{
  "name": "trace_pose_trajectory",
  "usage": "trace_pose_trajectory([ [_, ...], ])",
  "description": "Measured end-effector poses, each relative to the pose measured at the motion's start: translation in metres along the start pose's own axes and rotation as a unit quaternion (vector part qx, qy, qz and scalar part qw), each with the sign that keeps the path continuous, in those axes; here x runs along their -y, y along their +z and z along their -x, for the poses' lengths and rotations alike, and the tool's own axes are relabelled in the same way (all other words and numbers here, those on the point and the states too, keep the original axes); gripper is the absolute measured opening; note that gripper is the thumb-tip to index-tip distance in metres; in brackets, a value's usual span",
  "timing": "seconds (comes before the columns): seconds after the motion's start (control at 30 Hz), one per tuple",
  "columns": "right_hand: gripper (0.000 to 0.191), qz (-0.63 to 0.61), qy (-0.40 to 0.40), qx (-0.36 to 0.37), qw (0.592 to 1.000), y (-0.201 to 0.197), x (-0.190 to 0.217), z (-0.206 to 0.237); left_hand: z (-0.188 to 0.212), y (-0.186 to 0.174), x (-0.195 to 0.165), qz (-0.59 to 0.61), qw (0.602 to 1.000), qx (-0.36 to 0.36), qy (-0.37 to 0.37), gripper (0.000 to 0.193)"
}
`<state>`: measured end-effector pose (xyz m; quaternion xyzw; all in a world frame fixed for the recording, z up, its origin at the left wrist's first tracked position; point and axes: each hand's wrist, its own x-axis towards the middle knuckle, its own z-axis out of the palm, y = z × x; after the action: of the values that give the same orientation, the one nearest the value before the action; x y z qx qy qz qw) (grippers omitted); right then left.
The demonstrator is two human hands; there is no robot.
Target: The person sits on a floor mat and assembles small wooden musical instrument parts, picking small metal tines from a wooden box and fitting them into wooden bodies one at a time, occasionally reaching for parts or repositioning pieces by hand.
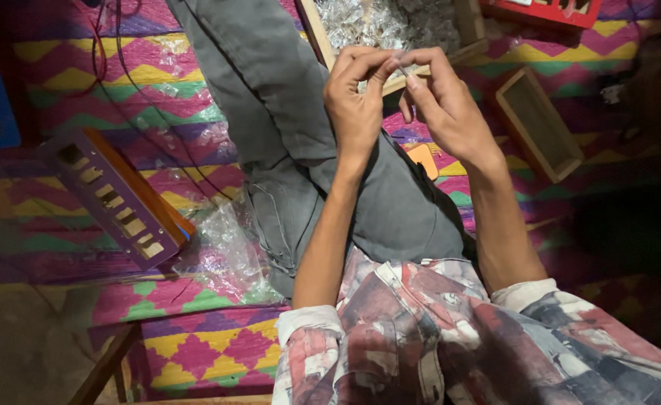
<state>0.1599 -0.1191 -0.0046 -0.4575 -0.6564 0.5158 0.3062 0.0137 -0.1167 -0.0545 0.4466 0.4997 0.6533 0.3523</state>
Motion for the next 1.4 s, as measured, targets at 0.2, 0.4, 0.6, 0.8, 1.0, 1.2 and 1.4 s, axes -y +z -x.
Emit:
trace_pose_trajectory([
  [0.2, 0.01, -0.089, 0.004, -0.053, 0.995, 0.007, -0.013, 0.002, 0.005, 0.005, 0.003, -0.022, 0.998, -0.018, 0.058, 0.016],
  [0.4, 0.004, -0.117, 0.019, -0.088, 0.989, 0.022, -0.018, 0.003, 0.013, 0.003, 0.004, -0.091, 0.983, -0.058, 0.148, 0.03],
  [0.6, 0.002, -0.18, 0.033, -0.108, 0.977, 0.032, -0.026, 0.004, 0.012, -0.002, 0.0, -0.133, 0.972, -0.053, 0.184, 0.039],
  [0.8, 0.006, -0.15, 0.097, -0.214, 0.96, 0.007, -0.049, -0.007, 0.022, -0.007, -0.011, -0.007, 0.993, -0.019, 0.115, 0.028],
  [1.0, 0.016, -0.196, 0.11, -0.238, 0.945, -0.005, -0.079, 0.024, 0.019, -0.007, -0.004, 0.044, 0.999, -0.001, -0.019, 0.005],
  [1.2, 0.042, -0.434, 0.173, -0.201, 0.861, 0.002, -0.072, 0.041, 0.019, -0.003, 0.014, 0.202, 0.973, 0.052, -0.102, 0.011],
  [1.4, 0.029, -0.192, 0.035, -0.213, 0.957, 0.008, -0.036, 0.033, 0.021, -0.006, 0.021, 0.226, 0.965, 0.088, -0.101, 0.009],
])
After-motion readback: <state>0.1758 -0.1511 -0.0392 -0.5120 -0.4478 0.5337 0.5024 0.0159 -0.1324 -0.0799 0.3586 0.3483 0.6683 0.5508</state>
